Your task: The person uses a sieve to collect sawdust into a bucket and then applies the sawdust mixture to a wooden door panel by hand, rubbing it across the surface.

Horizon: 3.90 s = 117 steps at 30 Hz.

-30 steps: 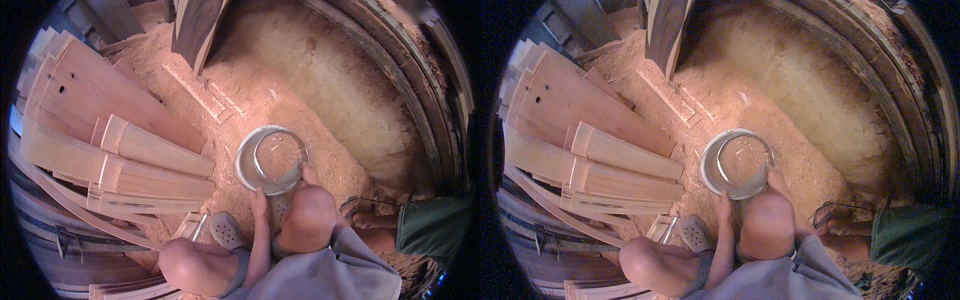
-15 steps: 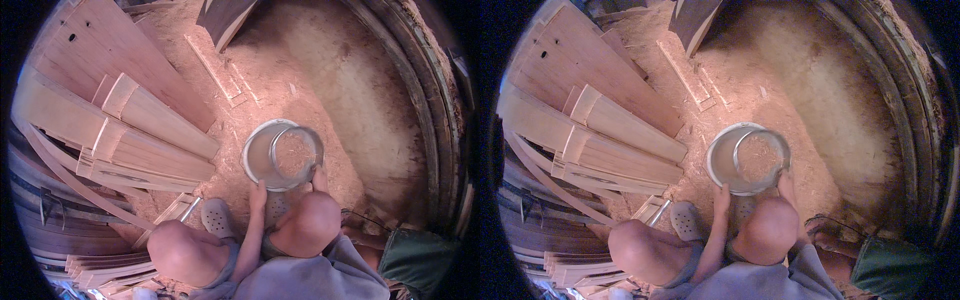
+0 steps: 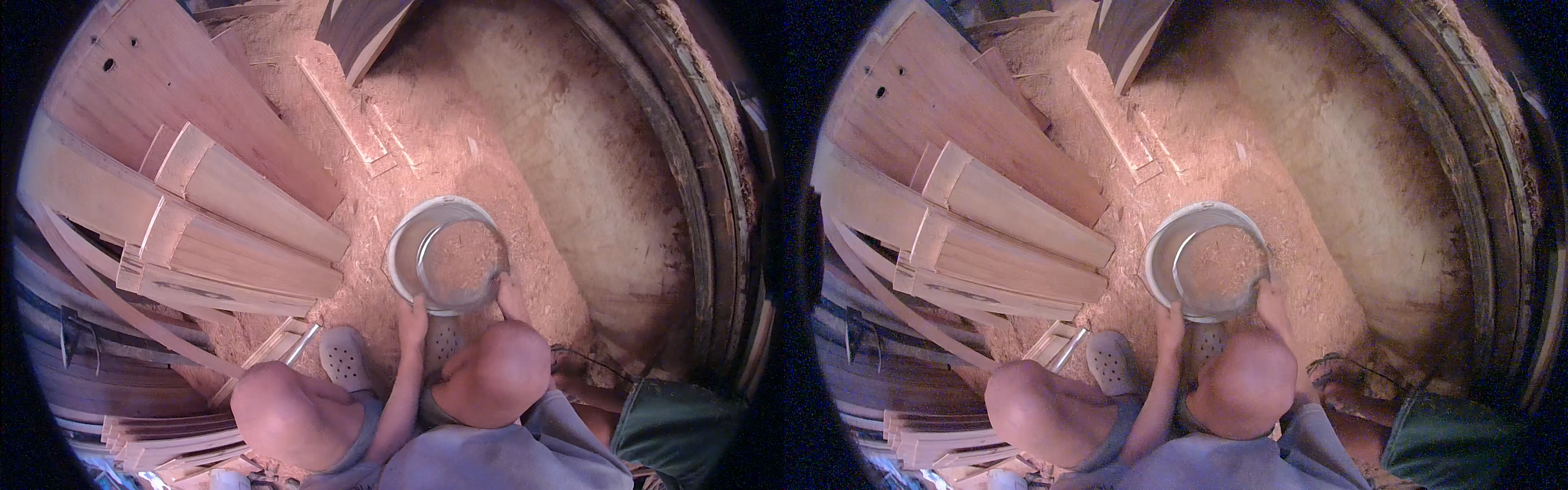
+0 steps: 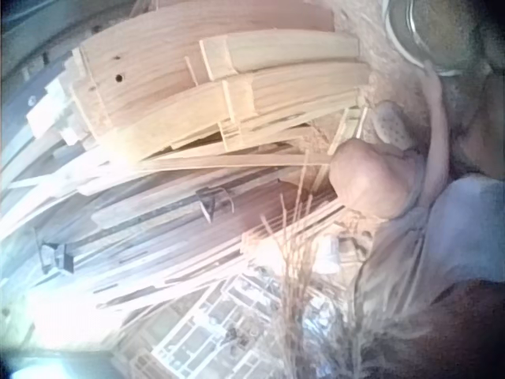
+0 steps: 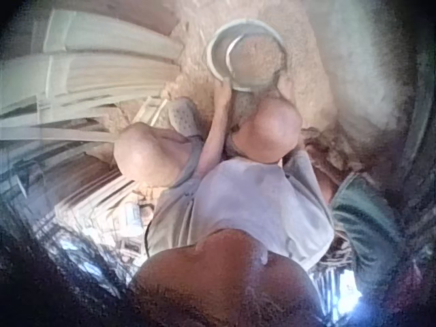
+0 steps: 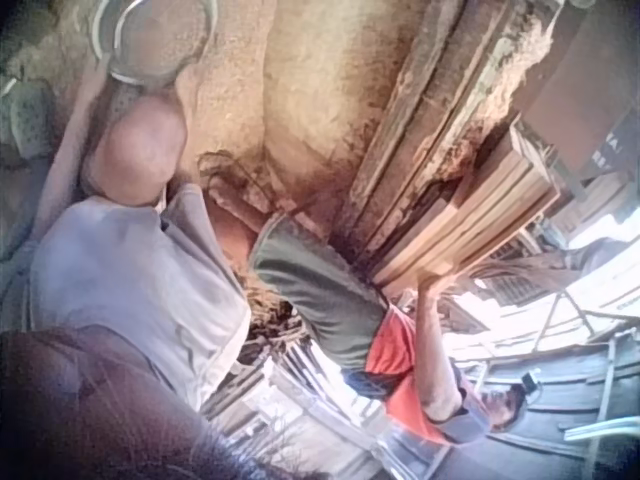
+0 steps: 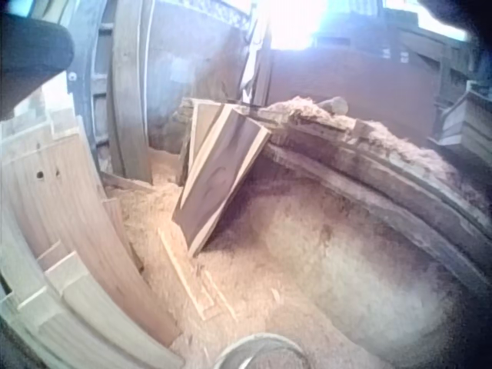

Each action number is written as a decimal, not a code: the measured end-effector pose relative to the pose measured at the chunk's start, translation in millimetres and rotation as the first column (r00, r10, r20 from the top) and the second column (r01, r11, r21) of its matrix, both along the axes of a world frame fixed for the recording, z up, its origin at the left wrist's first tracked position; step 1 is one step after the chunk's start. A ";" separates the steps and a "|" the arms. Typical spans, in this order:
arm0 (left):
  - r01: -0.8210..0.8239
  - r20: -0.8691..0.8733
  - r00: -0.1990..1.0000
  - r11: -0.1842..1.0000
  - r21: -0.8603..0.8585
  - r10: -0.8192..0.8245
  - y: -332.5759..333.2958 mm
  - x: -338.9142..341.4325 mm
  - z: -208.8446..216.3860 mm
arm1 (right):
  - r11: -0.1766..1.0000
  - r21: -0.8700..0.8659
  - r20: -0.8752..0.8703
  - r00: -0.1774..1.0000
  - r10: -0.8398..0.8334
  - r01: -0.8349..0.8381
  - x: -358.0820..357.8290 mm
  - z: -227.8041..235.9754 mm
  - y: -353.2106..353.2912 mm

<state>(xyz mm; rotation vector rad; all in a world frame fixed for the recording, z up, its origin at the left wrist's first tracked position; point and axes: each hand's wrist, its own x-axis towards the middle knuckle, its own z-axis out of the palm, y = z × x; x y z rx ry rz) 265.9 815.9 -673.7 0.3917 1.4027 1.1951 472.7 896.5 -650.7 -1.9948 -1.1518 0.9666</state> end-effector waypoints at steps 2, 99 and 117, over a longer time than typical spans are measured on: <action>-0.018 -0.156 0.988 0.999 0.039 0.024 0.8 -1.5 9.9 | 0.982 0.064 0.255 0.954 0.156 -0.178 -1.9 0.8 -4.3; 0.033 -0.163 0.986 0.998 -0.045 -0.040 2.0 -0.3 14.4 | 0.977 -0.151 0.010 0.989 0.150 -0.147 -11.2 28.5 12.1; 0.134 -0.242 0.957 0.983 -0.126 -0.161 -3.7 -11.0 10.3 | 0.937 -0.248 -0.078 0.970 0.232 -0.245 -9.2 34.7 21.0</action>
